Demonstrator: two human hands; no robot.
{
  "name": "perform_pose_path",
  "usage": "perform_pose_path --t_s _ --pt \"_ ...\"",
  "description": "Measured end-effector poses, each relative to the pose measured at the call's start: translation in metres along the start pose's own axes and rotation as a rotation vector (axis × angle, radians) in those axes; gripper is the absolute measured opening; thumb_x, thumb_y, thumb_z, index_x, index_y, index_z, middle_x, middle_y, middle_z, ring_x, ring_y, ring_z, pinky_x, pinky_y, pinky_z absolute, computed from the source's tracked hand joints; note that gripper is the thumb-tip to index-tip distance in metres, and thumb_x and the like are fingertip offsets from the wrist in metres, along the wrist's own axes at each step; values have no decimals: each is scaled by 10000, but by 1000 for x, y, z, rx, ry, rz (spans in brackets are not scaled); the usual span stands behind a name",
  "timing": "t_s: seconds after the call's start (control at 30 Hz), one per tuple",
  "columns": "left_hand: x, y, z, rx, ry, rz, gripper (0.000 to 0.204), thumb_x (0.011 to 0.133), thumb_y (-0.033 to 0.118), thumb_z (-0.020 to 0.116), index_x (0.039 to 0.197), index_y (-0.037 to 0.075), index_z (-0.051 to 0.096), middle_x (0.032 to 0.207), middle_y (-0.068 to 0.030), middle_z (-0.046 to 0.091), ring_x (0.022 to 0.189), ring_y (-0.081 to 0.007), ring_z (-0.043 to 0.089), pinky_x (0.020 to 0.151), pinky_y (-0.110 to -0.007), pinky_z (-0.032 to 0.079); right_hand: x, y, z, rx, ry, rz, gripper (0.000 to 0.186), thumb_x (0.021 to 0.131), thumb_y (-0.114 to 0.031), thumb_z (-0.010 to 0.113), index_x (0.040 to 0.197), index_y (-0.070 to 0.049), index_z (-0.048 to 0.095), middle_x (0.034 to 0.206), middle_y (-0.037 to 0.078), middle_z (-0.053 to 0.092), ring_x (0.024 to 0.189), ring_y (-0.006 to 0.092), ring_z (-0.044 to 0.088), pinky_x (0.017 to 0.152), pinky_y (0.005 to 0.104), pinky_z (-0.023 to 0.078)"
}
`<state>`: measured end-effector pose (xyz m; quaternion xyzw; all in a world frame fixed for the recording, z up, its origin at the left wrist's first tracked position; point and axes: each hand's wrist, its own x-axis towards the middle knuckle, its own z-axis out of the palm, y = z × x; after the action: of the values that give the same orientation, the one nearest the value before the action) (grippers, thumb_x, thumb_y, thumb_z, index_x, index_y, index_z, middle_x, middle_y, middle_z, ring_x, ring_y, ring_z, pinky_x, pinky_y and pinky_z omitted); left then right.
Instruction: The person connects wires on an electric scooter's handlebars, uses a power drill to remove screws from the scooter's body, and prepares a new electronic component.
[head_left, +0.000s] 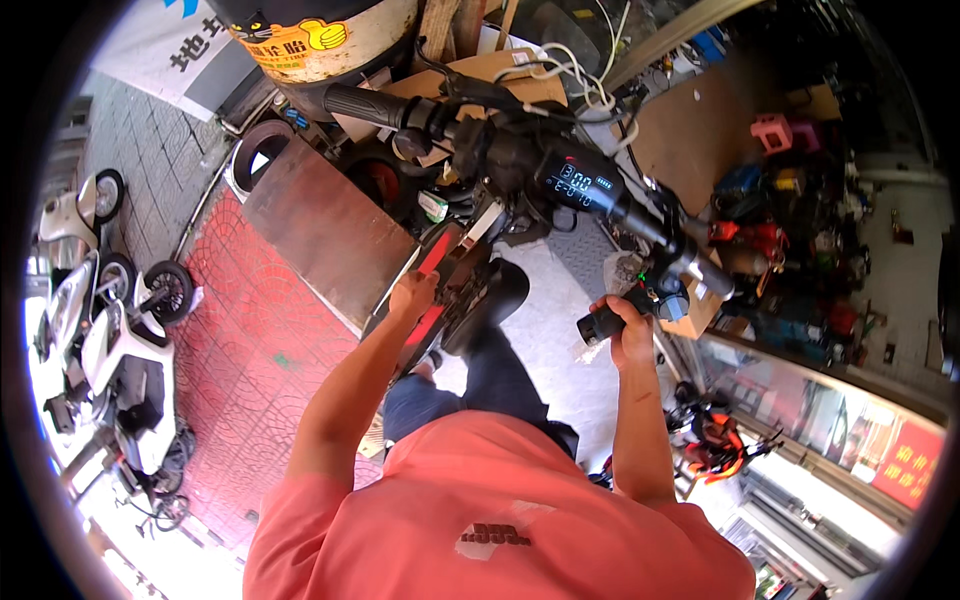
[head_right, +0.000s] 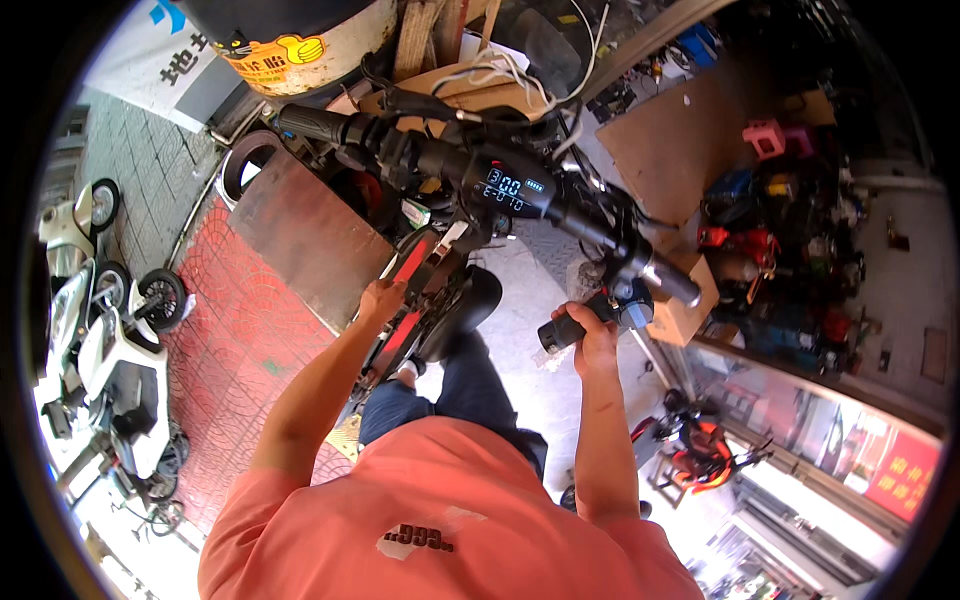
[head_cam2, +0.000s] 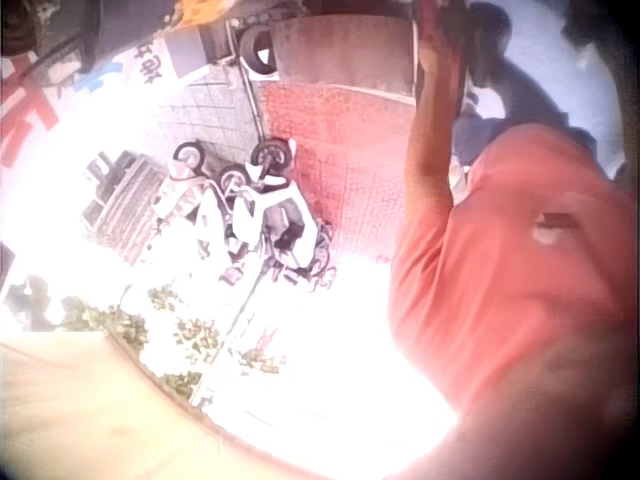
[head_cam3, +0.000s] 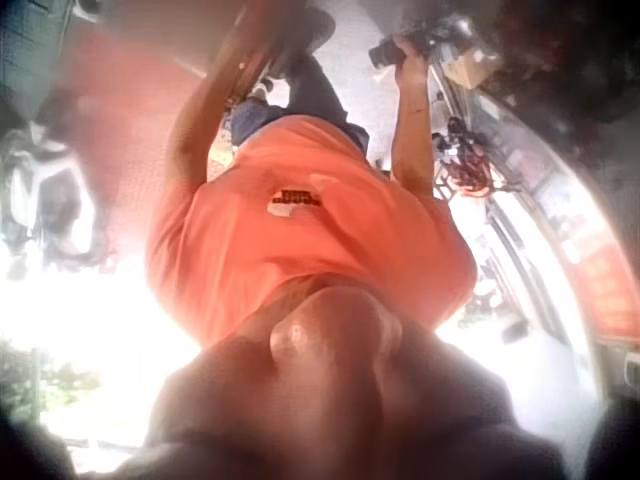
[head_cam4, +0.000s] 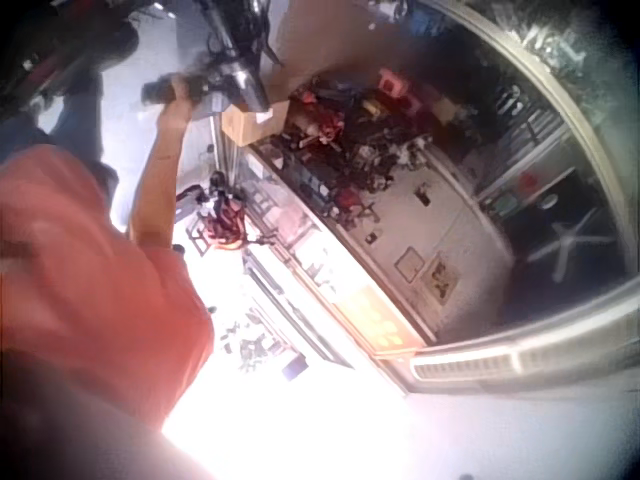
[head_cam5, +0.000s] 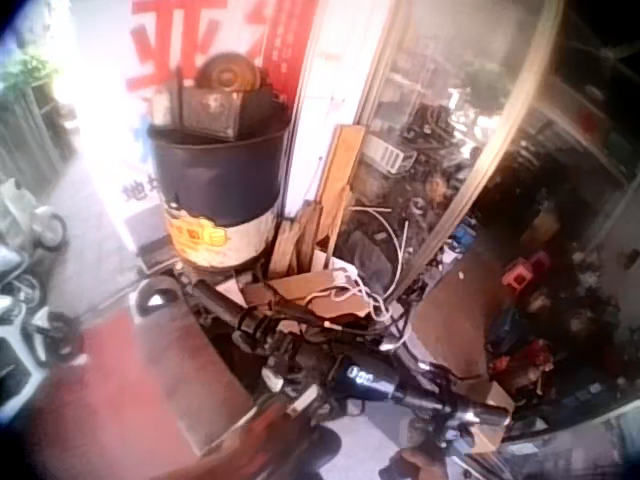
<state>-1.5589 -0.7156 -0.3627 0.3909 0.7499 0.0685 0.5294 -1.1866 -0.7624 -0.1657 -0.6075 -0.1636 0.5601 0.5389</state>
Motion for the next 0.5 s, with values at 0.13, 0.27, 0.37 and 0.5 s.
perform_pose_path --t_s 0.13,0.27,0.37,0.5 --pt "59 55 49 33 124 -57 590 952 553 551 1150 34 747 1185 -248 728 1152 -405 689 984 -514 519 68 -28 14 95 -226 56 355 870 -159 719 1193 -65 606 997 150 699 913 356 710 848 546 592" --pt "129 36 110 -99 222 -129 617 967 555 526 1250 36 705 1377 -224 636 1287 -412 591 1060 -509 478 155 -19 38 86 -318 84 384 865 -193 729 1204 -62 606 999 143 701 915 344 710 848 527 591" --pt "121 98 119 -157 381 -255 558 996 520 524 1230 44 696 1361 -185 620 1290 -405 553 1049 -518 473 188 4 33 82 -297 102 407 861 -219 736 1213 -59 606 1000 139 703 916 335 711 848 514 591" --pt "136 91 135 -126 475 -261 516 1050 496 465 1135 58 723 1282 -168 648 1248 -383 571 998 -524 477 211 15 46 31 -311 149 440 857 -253 745 1224 -55 606 1001 133 705 918 322 711 847 495 590"
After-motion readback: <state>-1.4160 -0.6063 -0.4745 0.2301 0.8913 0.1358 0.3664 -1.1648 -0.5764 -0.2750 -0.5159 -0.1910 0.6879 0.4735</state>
